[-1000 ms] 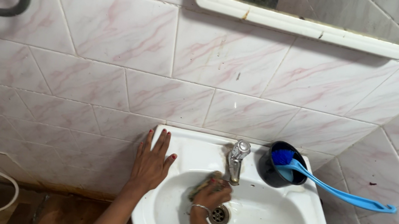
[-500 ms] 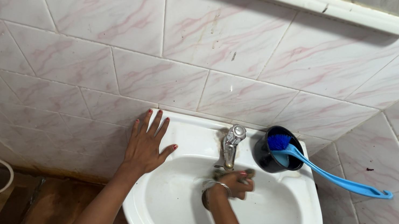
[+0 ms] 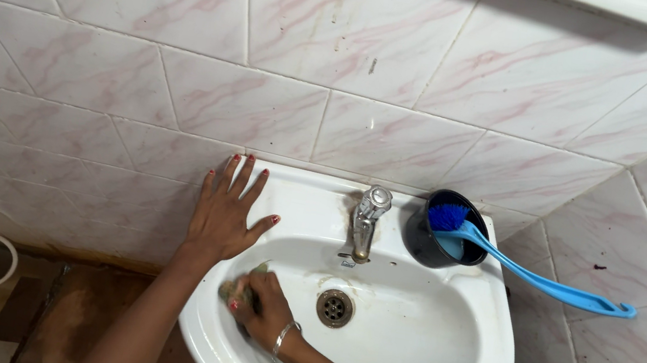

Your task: The person scrubs a white bathroom sink with a cloth, focusing on the basin, drain, and faucet area. The person repeatedly wipes the sink surfaces while a blue scrub brush and a black cup remain on the sink's right side.

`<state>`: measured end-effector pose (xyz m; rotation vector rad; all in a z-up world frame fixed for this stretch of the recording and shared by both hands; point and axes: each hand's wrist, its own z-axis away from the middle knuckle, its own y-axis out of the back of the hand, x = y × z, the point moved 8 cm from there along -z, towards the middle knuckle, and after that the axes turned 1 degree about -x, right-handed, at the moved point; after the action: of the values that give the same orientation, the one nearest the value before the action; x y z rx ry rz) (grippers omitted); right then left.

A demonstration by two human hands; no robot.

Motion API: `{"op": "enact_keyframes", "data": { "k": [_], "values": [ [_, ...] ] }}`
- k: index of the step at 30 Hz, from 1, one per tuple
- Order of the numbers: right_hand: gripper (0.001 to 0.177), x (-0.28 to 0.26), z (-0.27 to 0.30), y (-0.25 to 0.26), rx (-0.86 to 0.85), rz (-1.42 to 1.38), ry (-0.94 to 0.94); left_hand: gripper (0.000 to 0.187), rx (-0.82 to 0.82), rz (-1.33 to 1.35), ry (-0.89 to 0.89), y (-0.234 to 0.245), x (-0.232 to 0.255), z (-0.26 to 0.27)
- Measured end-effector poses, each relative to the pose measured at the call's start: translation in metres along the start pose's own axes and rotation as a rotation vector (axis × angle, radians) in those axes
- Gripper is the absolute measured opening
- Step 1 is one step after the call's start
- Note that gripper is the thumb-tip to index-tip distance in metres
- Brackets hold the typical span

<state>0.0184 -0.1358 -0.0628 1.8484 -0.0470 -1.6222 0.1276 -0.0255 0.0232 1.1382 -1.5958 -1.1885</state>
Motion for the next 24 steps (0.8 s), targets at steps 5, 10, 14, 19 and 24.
{"op": "enact_keyframes", "data": {
  "k": [5,10,14,19,24],
  "values": [
    [0.025,0.001,0.022,0.012,-0.080,-0.103,0.066,0.087,0.008,-0.002,-0.002,0.001,0.001,-0.003],
    [0.020,0.002,-0.003,0.007,0.196,-0.155,0.048,0.084,0.041,0.019,-0.005,0.004,0.000,-0.002],
    [0.021,0.009,-0.018,0.016,0.341,-0.098,0.119,0.080,0.041,-0.019,0.004,0.003,0.000,-0.003],
    [0.023,0.036,-0.003,0.006,0.006,-0.021,0.192,0.077,0.053,0.006,0.001,0.000,0.000,-0.003],
    [0.015,0.085,0.065,0.037,-0.628,0.023,0.147,0.074,0.067,0.032,-0.010,0.003,0.000,0.000]
  ]
}}
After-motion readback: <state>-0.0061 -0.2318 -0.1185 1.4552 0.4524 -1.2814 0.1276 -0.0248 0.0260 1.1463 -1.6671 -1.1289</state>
